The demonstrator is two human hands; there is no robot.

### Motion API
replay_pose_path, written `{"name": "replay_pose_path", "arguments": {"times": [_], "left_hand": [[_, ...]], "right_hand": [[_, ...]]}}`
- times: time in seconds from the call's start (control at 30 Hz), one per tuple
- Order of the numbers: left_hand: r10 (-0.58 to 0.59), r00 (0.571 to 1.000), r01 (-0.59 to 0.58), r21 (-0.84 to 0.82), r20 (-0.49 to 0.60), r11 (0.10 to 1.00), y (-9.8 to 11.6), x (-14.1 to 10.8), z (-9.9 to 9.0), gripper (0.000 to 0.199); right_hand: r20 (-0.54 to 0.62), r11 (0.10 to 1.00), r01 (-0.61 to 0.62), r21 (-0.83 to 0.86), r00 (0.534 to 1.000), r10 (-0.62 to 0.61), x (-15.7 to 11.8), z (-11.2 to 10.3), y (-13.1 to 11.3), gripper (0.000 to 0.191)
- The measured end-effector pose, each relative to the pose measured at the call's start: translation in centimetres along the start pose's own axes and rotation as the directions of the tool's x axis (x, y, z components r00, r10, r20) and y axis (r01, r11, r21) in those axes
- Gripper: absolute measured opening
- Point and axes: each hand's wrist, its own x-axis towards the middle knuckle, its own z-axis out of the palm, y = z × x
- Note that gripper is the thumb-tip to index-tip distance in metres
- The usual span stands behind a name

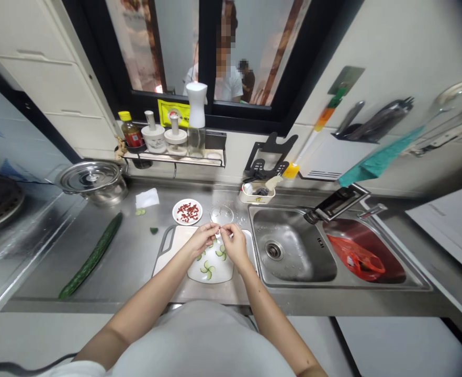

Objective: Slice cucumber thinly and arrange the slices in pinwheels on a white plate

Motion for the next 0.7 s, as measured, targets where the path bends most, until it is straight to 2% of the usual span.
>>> {"name": "replay_pose_path", "arguments": {"times": [0.07, 0.17, 0.3, 0.4, 0.53, 0.7], "left_hand": [[-0.002, 1.0, 0.003, 0.027, -0.008, 1.0, -0.1, 0.0, 0.0, 0.036], [0.028, 0.996, -0.018, 0.117, -0.085, 0.993, -0.4, 0.2, -0.3, 0.033], [0.154, 0.975, -0.095, 0.321, -0.163, 0.942, -1.3, 0.6, -1.1, 0.025], [0.23, 0.962, -0.133, 0.485, -0.147, 0.864, -2.2, 0.9, -1.8, 0.016], [0.241, 0.961, -0.096, 0.657, -0.134, 0.748, -3.4, 1.0, -2.4, 0.011], [0.253, 0.963, -0.062, 0.84, -0.091, 0.539, -4.2, 0.9, -2.4, 0.008]], "right_hand": [[0.002, 1.0, -0.001, -0.007, 1.0, 0.001, 0.0, -0.1, 0.2, 0.021], [0.021, 1.0, -0.001, -0.012, 1.0, 0.001, -0.1, -0.4, 0.9, 0.022], [0.076, 0.999, -0.028, -0.023, 0.997, 0.03, -0.7, -1.0, 2.2, 0.021], [0.135, 0.996, -0.075, -0.05, 0.988, 0.081, -1.4, -1.3, 3.3, 0.021], [0.208, 0.986, -0.119, -0.117, 0.968, 0.141, -2.3, -1.3, 4.5, 0.019], [0.303, 0.97, -0.128, -0.209, 0.934, 0.189, -3.3, -0.9, 5.4, 0.015]]}}
